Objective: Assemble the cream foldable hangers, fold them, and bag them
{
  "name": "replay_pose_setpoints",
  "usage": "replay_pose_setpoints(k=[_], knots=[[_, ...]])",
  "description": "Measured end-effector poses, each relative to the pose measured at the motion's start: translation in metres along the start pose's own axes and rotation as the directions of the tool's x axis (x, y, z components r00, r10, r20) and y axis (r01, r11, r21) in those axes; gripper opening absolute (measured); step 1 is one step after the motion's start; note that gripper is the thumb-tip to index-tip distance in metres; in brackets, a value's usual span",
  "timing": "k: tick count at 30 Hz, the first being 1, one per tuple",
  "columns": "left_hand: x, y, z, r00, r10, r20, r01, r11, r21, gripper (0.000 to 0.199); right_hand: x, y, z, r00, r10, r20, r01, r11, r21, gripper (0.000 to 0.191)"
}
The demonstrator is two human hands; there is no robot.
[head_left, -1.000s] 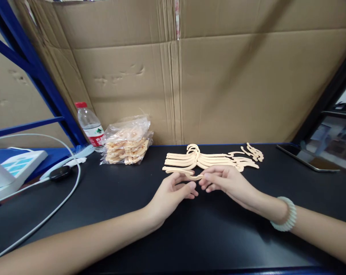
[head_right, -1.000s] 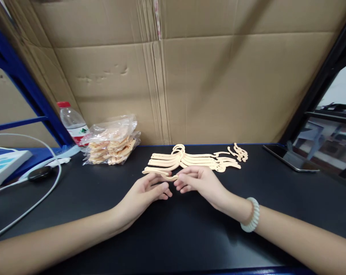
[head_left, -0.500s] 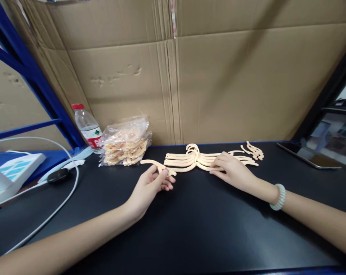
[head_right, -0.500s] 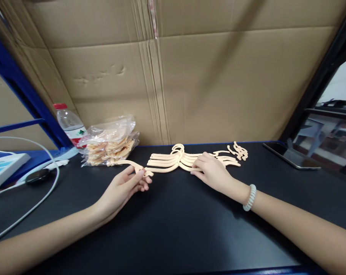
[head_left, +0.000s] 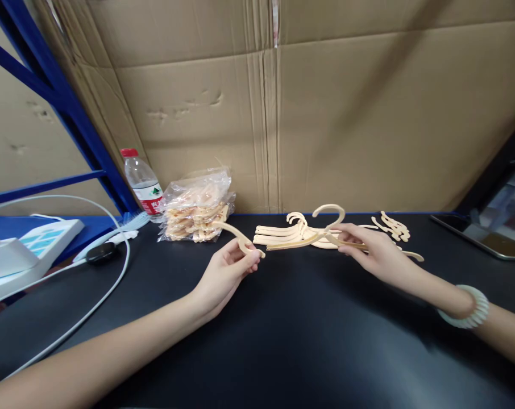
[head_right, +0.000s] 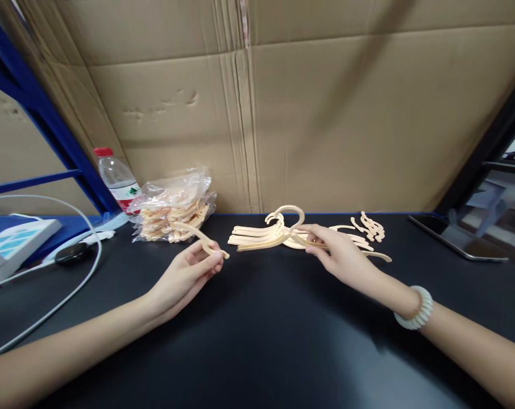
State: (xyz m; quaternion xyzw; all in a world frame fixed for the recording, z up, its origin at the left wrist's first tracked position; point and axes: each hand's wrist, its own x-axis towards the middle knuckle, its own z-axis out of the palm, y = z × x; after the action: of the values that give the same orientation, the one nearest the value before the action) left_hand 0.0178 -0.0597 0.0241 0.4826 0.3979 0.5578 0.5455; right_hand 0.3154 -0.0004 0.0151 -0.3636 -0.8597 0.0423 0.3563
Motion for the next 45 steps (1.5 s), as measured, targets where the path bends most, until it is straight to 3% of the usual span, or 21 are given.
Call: replay_pose_setpoints(k=[10, 22, 33, 45], knots=[[0.003, -0.006, -0.007, 0.998, 0.004, 0.069, 0.002, 0.996, -0.084, 0.017, 0.001, -0.008, -0.006, 0.994, -0.073, -0.079, 0.077, 0.996, 0.052, 0.016], [-0.001, 0.0, -0.004, 0.972, -0.1, 0.211, 0.137, 0.976, -0.171, 0.014, -0.006, -0.002, 0.001, 0.98, -0.124, -0.155, 0.127, 0.992, 0.004, 0.014], [-0.001, -0.001, -0.005, 0.968, -0.134, 0.214, 0.171, 0.971, -0.165, 0.016, -0.006, -0.002, 0.001, 0.976, -0.157, -0.15, 0.163, 0.986, 0.028, 0.016], [-0.002, -0.006, -0.004, 0.994, -0.029, 0.109, 0.042, 0.991, -0.127, 0.024, -0.007, -0.015, 0.007, 0.96, -0.209, -0.184, 0.21, 0.978, -0.015, 0.015]])
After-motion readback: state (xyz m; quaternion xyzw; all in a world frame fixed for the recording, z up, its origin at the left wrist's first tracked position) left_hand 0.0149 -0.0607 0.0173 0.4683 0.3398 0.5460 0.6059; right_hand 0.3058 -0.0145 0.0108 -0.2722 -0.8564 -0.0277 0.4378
